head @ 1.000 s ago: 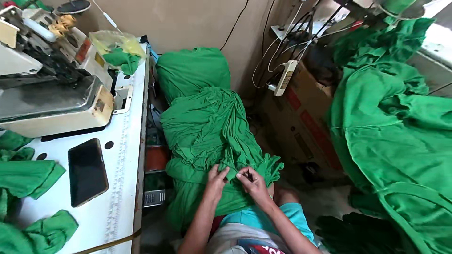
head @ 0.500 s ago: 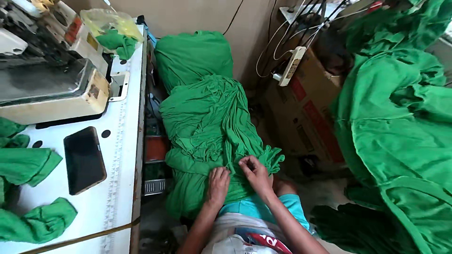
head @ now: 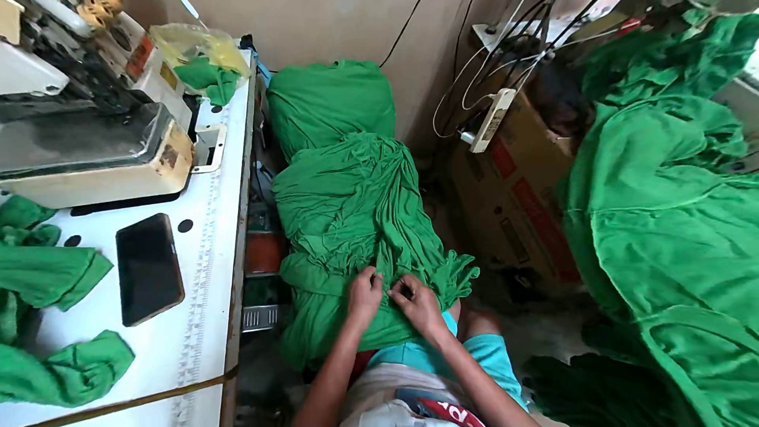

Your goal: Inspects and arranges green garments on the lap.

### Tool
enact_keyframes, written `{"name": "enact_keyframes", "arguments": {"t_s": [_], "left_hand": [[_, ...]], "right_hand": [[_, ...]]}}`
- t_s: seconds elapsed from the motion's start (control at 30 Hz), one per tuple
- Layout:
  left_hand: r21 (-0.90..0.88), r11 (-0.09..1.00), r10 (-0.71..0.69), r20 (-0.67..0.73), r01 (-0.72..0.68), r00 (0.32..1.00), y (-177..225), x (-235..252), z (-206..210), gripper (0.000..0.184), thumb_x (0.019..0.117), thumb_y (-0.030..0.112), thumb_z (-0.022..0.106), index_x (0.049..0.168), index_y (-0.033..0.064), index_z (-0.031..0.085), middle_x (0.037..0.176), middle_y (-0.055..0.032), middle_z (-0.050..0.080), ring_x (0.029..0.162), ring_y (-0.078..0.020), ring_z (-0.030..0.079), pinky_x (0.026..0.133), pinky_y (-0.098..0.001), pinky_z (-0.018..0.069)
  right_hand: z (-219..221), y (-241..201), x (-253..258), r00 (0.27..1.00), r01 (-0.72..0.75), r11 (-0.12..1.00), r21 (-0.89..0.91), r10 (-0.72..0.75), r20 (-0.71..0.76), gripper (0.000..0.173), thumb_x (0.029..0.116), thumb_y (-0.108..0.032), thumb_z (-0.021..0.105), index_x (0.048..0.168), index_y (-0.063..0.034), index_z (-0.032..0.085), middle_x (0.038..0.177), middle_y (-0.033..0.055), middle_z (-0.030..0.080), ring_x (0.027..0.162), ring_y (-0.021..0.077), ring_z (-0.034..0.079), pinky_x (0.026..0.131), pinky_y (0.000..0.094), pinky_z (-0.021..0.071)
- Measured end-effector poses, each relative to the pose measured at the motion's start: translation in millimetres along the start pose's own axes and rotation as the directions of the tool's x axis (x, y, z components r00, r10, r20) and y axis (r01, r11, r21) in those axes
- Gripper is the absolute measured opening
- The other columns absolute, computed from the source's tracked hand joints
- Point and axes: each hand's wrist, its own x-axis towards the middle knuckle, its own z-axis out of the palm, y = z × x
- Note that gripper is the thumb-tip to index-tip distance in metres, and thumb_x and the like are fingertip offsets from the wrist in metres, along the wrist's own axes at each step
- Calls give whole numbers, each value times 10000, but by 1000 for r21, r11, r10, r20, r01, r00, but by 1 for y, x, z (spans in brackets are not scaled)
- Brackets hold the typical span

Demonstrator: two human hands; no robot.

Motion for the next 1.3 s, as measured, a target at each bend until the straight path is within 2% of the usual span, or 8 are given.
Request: {"name": "enact_keyframes", "arguments": {"t_s": [0.2,0.33,0.6,0.83,0.97,1.17,1.23,1.3], "left_hand": [[-442,890,91,-64,-110,994,-22,-1,-3,261,1058,46,457,1174,-78,655,1093,-143,692,1008,-132,645,937,-329,522],[-533,844,43,-55,-66,998,-15,-2,-4,243,1052,43,473,1162,-76,654,1083,-113,687,987,-93,628,907,-295,515],[-571,818,61,-26,-64,998,-18,-8,-7,188,1012,-4,532,1146,-85,637,1036,-98,682,939,-81,637,884,-274,534],[-299,941,140,-75,-157,987,-15,-14,-4,561,986,68,598,1498,-19,386,1129,-164,661,989,-204,666,876,-372,559],[129,930,356,-76,-345,931,7,-20,21,593,969,347,649,1490,95,522,1541,-127,494,1478,-354,371,1160,-640,283],[273,840,360,364,-468,859,22,-19,67,976,895,363,765,1608,-29,225,1698,-208,144,1586,-304,112,1277,-445,137],[247,834,384,382,-493,841,24,-19,60,835,916,326,730,1565,-32,346,1656,-223,274,1568,-322,190,1279,-443,139],[82,872,455,228,-482,861,20,-15,45,371,923,185,698,1217,-41,703,1354,-218,638,1353,-325,549,1168,-464,402]], "right_hand": [[4,6,-2,992,30,991,133,-14,-124,249,1000,-258,643,1051,-17,676,891,76,675,769,137,639,727,326,547],[5,-4,0,997,43,999,-9,-44,-63,312,1024,-290,599,1104,-5,698,1026,147,704,904,266,691,828,491,561],[-13,0,-1,998,6,995,95,0,-65,220,1003,-207,592,1003,-11,693,837,74,661,742,145,621,711,360,526],[-16,2,-11,996,30,991,128,-19,-91,197,990,-185,601,991,-10,692,836,58,659,735,98,610,703,292,525],[-41,4,-11,964,46,998,33,-36,-264,208,939,-170,570,959,0,689,822,88,658,722,160,620,658,378,527],[-68,-8,11,941,-8,987,-163,-48,-334,240,983,-207,643,1098,2,664,1042,179,676,917,317,671,795,546,548],[-58,-15,23,956,33,982,-188,-86,-281,412,980,-326,673,1234,-5,630,1143,201,663,987,337,672,838,547,558],[-44,-12,37,988,-20,978,-206,-11,-152,502,969,-372,686,1329,-33,599,1237,216,636,1069,377,657,893,587,542]]}}
